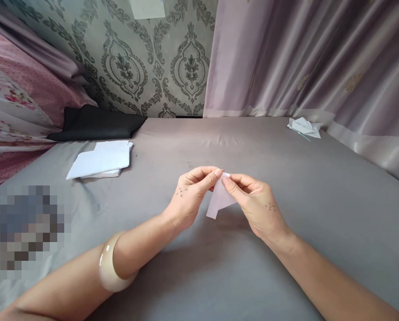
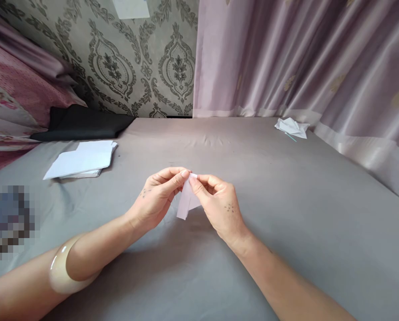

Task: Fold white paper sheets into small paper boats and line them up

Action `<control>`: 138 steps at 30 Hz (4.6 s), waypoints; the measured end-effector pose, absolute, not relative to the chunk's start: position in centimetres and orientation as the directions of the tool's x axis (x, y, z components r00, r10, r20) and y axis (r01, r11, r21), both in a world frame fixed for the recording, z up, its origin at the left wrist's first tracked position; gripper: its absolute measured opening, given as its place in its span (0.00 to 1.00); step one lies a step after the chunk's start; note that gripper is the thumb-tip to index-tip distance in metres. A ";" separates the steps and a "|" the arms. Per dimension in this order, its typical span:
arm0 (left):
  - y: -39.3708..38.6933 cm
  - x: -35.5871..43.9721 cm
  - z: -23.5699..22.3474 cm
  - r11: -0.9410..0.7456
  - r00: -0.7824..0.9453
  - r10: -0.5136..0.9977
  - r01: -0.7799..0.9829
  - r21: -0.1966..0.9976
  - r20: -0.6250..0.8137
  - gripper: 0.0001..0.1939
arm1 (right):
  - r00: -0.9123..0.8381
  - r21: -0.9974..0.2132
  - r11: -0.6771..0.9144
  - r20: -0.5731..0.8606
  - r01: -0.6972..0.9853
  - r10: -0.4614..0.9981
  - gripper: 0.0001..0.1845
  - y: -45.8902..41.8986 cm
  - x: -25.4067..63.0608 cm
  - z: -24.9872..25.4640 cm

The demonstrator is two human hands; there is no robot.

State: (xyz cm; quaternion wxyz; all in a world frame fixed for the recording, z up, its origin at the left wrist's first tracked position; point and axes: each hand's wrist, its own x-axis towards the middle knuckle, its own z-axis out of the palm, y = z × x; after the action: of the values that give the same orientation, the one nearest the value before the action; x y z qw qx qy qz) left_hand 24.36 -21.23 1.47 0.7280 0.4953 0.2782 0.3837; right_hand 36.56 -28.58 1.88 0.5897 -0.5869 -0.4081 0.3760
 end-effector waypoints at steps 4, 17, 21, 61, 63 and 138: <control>-21.5 24.3 1.4 0.235 0.587 0.809 -0.269 0.934 -0.035 0.11 | 0.470 -0.999 0.041 0.042 0.012 0.881 0.13 -28.6 36.5 1.8; -21.4 24.1 0.9 0.209 0.564 0.822 -0.171 0.963 -0.078 0.08 | 0.453 -0.989 0.039 0.101 0.145 0.886 0.11 -28.7 36.9 1.7; -21.3 24.1 1.0 0.204 0.557 0.826 -0.146 0.968 -0.090 0.08 | 0.451 -0.980 0.047 0.131 0.194 0.883 0.11 -28.7 36.8 1.7; -20.4 24.0 0.5 0.365 0.556 0.807 -0.201 0.909 -0.200 0.08 | -0.135 0.047 0.135 0.620 0.990 0.773 0.18 -29.8 35.2 0.3; -20.3 24.0 0.7 0.344 0.546 0.816 -0.195 0.918 -0.190 0.08 | -0.044 -0.176 0.215 0.668 0.961 0.743 0.16 -29.8 35.6 0.6; -17.9 23.8 -0.7 0.502 0.659 0.658 -0.023 0.865 -0.364 0.04 | -0.292 -0.133 0.467 0.624 0.874 0.725 0.14 -28.8 38.5 -0.3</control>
State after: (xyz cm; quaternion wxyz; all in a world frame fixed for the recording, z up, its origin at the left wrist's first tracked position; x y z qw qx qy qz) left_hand 23.79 -17.93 -0.73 0.7916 0.4505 0.3524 0.2151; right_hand 38.51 -28.79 -0.30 0.3179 -0.5028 -0.7952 -0.1173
